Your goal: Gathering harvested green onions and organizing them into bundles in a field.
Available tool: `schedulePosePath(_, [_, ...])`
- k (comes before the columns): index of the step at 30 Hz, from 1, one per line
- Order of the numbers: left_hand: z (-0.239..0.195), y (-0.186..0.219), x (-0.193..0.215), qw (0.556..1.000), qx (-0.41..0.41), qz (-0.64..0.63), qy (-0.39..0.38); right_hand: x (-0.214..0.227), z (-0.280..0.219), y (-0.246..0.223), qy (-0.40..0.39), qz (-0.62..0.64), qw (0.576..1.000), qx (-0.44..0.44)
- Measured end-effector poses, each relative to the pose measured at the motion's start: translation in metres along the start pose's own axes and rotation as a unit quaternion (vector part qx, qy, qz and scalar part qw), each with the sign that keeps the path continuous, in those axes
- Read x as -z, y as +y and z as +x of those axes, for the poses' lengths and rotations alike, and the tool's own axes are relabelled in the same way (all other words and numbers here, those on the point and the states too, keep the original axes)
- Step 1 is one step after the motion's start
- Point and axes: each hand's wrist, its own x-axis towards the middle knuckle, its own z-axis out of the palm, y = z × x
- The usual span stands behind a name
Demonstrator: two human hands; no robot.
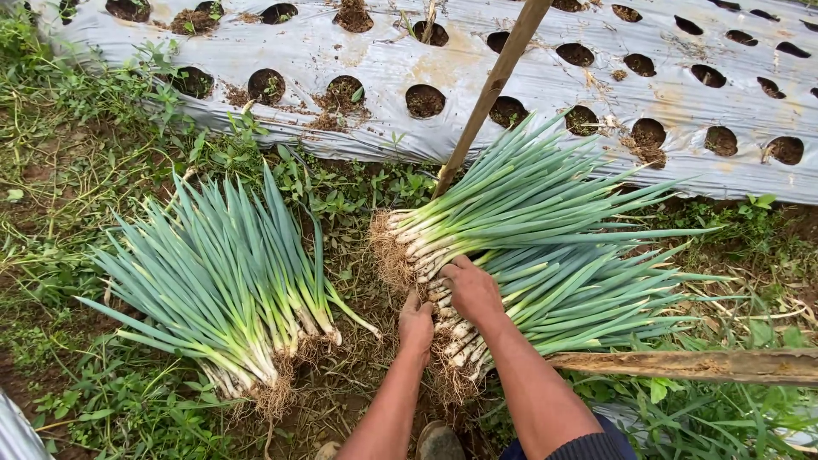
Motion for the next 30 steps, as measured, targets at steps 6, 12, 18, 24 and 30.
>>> schedulePosePath(6, [0.011, -0.014, 0.001, 1.0, 0.006, -0.012, 0.001, -0.009, 0.023, 0.013, 0.023, -0.023, 0.999, -0.012])
schedulePosePath(12, [0.004, -0.008, 0.001, 1.0, 0.01, -0.014, -0.001, 0.12, -0.003, -0.045, 0.424, -0.079, 0.9, 0.059])
schedulePosePath(18, [-0.005, 0.003, 0.004, 0.999, 0.034, 0.006, -0.02, 0.075, -0.007, 0.001, 0.135, -0.013, 0.986, -0.093])
schedulePosePath(24, [0.0, 0.006, 0.028, 0.998, 0.029, -0.024, 0.043, 0.103, -0.005, -0.037, 0.207, 0.007, 0.973, -0.103])
schedulePosePath(30, [0.047, 0.056, 0.123, 0.978, -0.095, 0.022, 0.183, 0.084, 0.04, -0.133, 0.401, 0.019, 0.894, 0.199])
